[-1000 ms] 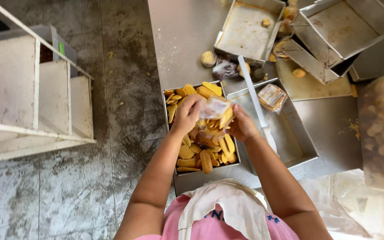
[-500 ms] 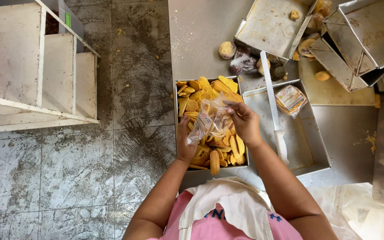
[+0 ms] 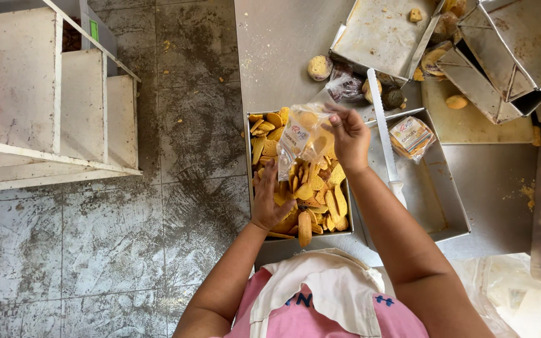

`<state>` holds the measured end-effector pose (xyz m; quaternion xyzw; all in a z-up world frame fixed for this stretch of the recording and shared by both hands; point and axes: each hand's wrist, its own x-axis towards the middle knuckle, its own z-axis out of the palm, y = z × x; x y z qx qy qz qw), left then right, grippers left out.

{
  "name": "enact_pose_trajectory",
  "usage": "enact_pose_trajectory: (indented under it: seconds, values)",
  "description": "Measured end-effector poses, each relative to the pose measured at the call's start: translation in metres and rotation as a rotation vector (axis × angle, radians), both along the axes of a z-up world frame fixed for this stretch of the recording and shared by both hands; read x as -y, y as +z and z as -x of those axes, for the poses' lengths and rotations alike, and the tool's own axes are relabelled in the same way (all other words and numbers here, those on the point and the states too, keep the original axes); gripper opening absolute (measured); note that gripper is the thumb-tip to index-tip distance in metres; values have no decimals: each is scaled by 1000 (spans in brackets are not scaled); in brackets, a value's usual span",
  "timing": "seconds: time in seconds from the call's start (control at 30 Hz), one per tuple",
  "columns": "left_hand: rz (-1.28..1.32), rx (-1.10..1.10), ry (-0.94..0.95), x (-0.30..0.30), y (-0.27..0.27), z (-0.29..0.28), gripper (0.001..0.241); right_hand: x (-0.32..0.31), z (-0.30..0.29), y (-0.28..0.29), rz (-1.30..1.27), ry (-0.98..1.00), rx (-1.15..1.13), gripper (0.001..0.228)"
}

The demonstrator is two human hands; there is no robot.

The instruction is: The person scoops yellow waffle cookies from a metal tray into clear plastic bags using a white scoop. They place the filled bags into a metal container and occasionally adjust the cookies in the tray.

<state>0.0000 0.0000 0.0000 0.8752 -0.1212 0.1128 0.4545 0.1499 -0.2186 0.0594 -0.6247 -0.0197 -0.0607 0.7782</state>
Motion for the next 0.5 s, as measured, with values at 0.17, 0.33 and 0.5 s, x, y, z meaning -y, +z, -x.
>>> enact_pose_trajectory:
  seconds: [0.17, 0.33, 0.5]
  values:
    - [-54, -7, -1, 2, 1, -1, 107, 14, -14, 5, -50, -85, 77, 10]
    - [-171, 23, 31, 9, -2, -4, 107, 30, -30, -9, -124, -207, 26, 10]
    - [-60, 0, 14, 10, -6, -6, 108, 66, -32, -50, -302, -396, -20, 18]
